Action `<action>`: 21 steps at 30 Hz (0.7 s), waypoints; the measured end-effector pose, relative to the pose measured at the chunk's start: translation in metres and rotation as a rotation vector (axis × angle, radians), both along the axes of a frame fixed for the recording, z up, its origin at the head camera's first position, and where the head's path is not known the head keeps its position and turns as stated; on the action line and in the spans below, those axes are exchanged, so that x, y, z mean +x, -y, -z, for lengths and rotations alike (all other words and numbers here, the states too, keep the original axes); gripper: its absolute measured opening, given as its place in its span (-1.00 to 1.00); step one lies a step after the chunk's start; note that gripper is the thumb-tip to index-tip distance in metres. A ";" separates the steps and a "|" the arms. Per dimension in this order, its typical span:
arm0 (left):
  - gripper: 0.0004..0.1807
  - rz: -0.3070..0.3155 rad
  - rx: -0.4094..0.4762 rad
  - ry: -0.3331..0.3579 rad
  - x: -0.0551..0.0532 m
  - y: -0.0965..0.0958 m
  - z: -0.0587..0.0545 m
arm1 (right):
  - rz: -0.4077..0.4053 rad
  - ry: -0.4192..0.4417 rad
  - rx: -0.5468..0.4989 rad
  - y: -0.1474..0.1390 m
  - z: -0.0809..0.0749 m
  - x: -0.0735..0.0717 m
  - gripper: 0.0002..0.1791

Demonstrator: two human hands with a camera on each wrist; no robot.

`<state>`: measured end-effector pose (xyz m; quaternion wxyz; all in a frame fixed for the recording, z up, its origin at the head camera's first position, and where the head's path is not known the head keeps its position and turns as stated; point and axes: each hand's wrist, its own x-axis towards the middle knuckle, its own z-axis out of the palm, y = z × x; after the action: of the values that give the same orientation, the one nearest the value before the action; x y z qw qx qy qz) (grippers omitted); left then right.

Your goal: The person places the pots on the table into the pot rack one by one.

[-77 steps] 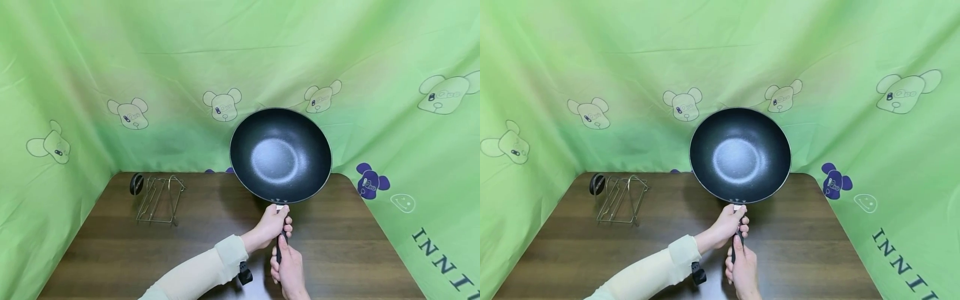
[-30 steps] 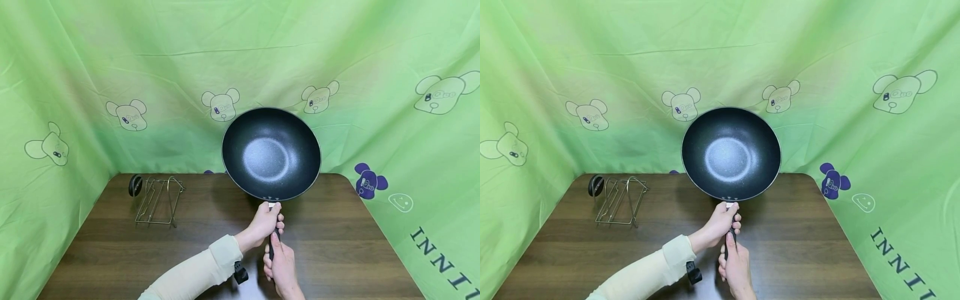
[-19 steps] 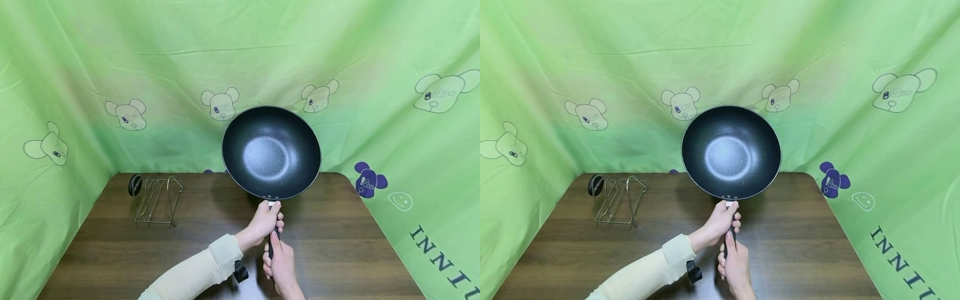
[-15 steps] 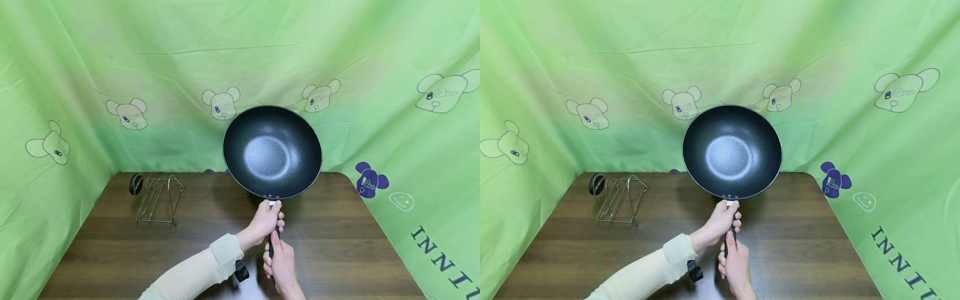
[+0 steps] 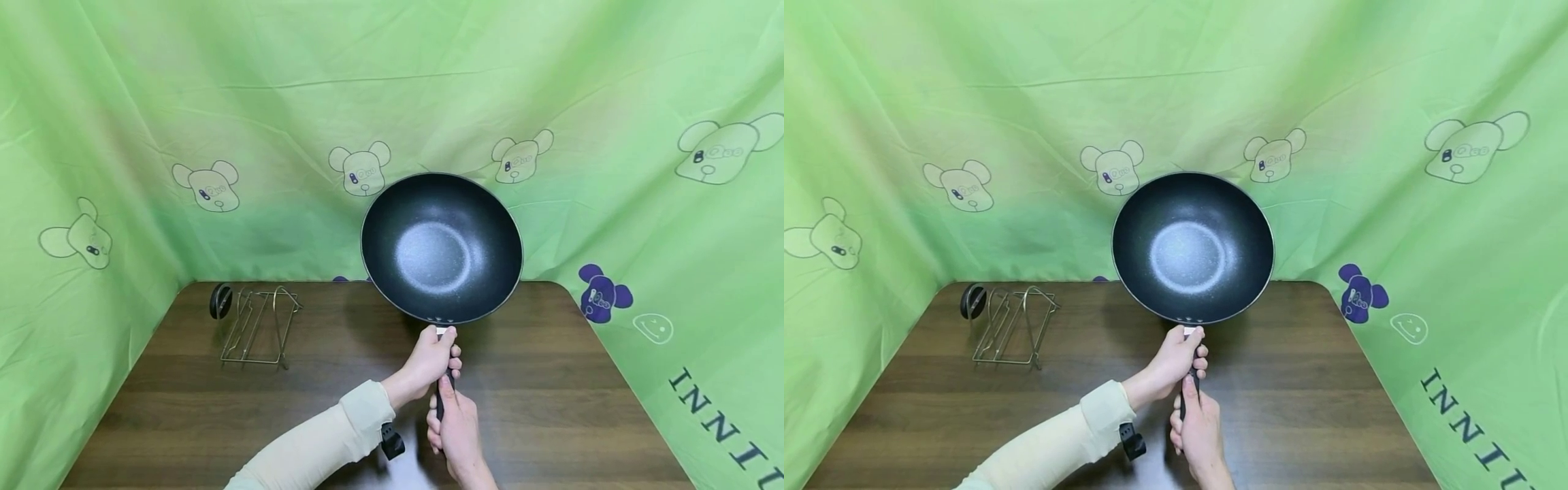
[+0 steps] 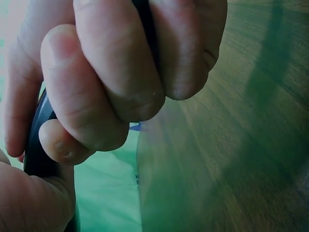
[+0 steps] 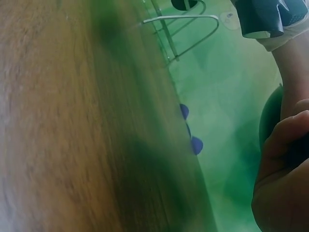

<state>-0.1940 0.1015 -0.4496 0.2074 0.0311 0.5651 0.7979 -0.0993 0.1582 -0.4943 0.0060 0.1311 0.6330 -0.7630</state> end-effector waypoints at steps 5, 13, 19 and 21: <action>-0.86 0.001 -0.001 -0.004 0.000 0.001 -0.001 | -0.004 0.002 0.000 0.001 -0.001 0.000 -0.36; -0.86 0.004 0.006 0.006 0.000 0.003 0.001 | -0.017 0.018 -0.006 0.001 -0.002 0.001 -0.35; -0.85 0.010 0.012 -0.003 -0.002 0.006 0.000 | -0.025 0.019 -0.028 0.004 -0.003 -0.001 -0.36; -0.85 0.015 0.013 -0.008 -0.003 0.007 -0.001 | -0.022 0.017 -0.031 0.005 -0.004 -0.001 -0.37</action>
<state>-0.1967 0.0950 -0.4490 0.2110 0.0400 0.5604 0.7999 -0.1002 0.1536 -0.4908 0.0216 0.1303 0.6225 -0.7714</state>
